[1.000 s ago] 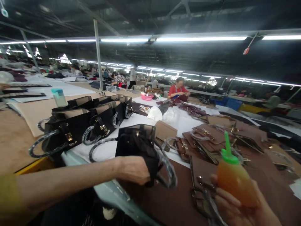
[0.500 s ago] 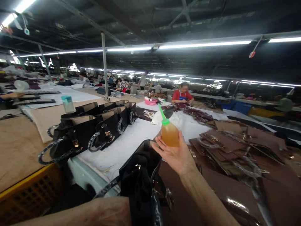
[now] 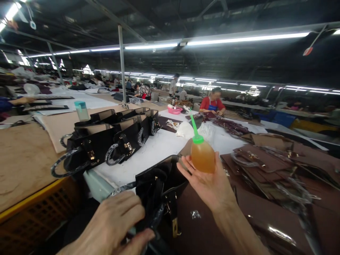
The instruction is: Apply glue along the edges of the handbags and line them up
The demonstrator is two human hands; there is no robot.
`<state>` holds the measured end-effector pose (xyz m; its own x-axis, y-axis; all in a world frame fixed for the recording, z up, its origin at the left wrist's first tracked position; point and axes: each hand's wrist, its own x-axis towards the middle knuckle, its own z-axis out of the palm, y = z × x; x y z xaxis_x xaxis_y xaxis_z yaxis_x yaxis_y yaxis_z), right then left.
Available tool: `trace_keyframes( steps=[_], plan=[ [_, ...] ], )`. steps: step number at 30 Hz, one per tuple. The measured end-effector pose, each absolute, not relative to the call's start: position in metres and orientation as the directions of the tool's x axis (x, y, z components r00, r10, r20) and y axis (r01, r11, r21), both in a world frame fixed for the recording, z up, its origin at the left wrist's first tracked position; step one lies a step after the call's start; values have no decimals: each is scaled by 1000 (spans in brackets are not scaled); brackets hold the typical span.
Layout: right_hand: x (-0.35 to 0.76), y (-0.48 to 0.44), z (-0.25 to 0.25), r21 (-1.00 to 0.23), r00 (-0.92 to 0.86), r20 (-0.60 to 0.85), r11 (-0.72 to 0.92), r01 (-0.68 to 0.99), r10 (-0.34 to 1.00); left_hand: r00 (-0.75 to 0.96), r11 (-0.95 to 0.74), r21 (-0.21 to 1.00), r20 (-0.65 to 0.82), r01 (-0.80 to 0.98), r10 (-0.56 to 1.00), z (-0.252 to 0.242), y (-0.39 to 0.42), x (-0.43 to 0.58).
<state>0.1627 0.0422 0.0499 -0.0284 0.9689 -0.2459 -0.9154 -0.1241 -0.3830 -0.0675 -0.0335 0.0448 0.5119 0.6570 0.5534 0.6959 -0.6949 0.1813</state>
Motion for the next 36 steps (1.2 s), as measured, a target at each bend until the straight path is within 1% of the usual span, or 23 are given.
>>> trace_keyframes(
  steps=[2, 3, 4, 7, 8, 9, 11, 15, 17, 18, 19, 21, 24, 27, 29, 30, 31, 33, 36],
  plan=[
    [163, 42, 51, -391, -17, -274, -128, -912, 961, 514, -716, 130, 609, 686, 604, 48, -28, -42],
    [163, 41, 52, -397, -10, -282, -126, -909, 959, 528, -723, 114, 607, 681, 593, 47, -23, -30],
    [164, 40, 53, -404, -3, -284, -123, -907, 959, 542, -716, 129, 565, 686, 622, 45, -17, -20],
    [170, 34, 56, -419, 9, -295, -121, -900, 955, 593, -654, 295, 278, 696, 756, 39, 1, -4],
    [172, 31, 57, -421, 6, -303, -128, -898, 953, 611, -640, 351, 204, 684, 765, 38, 5, -3],
    [173, 28, 59, -423, -4, -313, -143, -895, 950, 633, -640, 394, 167, 660, 756, 37, 7, -5],
    [175, 20, 62, -428, -36, -332, -184, -885, 943, 689, -682, 438, 175, 586, 704, 40, 10, -11],
    [174, 3, 71, -422, -103, -373, -267, -866, 922, 814, -781, 484, 209, 395, 541, 54, 13, -29],
    [172, -1, 74, -416, -117, -392, -290, -862, 912, 842, -762, 559, 194, 328, 504, 59, 16, -38],
    [172, -2, 75, -420, -114, -396, -290, -860, 911, 839, -726, 610, 176, 317, 515, 60, 18, -42],
    [172, -2, 75, -432, -102, -397, -284, -856, 912, 822, -673, 668, 158, 319, 547, 60, 19, -46],
    [172, 1, 75, -466, -75, -395, -270, -843, 916, 739, -533, 780, 139, 329, 659, 56, 21, -52],
    [173, 6, 75, -525, -63, -355, -254, -812, 933, 522, -342, 892, 149, 296, 840, 44, 19, -55],
    [174, 8, 76, -623, -62, -307, -250, -741, 950, 287, -210, 916, 111, 342, 951, 31, 18, -50],
    [173, 8, 77, -685, -65, -291, -255, -683, 955, 152, -144, 879, 82, 454, 985, 26, 20, -47],
    [172, 8, 78, -704, -73, -284, -260, -661, 956, 113, -119, 850, 70, 513, 991, 25, 22, -46],
    [170, 8, 78, -716, -88, -277, -266, -646, 957, 104, -101, 823, 52, 558, 993, 24, 24, -47],
    [165, 9, 77, -719, -132, -277, -296, -629, 952, 166, -68, 805, -38, 589, 985, 26, 30, -50],
    [155, 14, 76, -704, -210, -304, -368, -608, 929, 322, 8, 849, -208, 528, 924, 31, 39, -59]
  ],
)
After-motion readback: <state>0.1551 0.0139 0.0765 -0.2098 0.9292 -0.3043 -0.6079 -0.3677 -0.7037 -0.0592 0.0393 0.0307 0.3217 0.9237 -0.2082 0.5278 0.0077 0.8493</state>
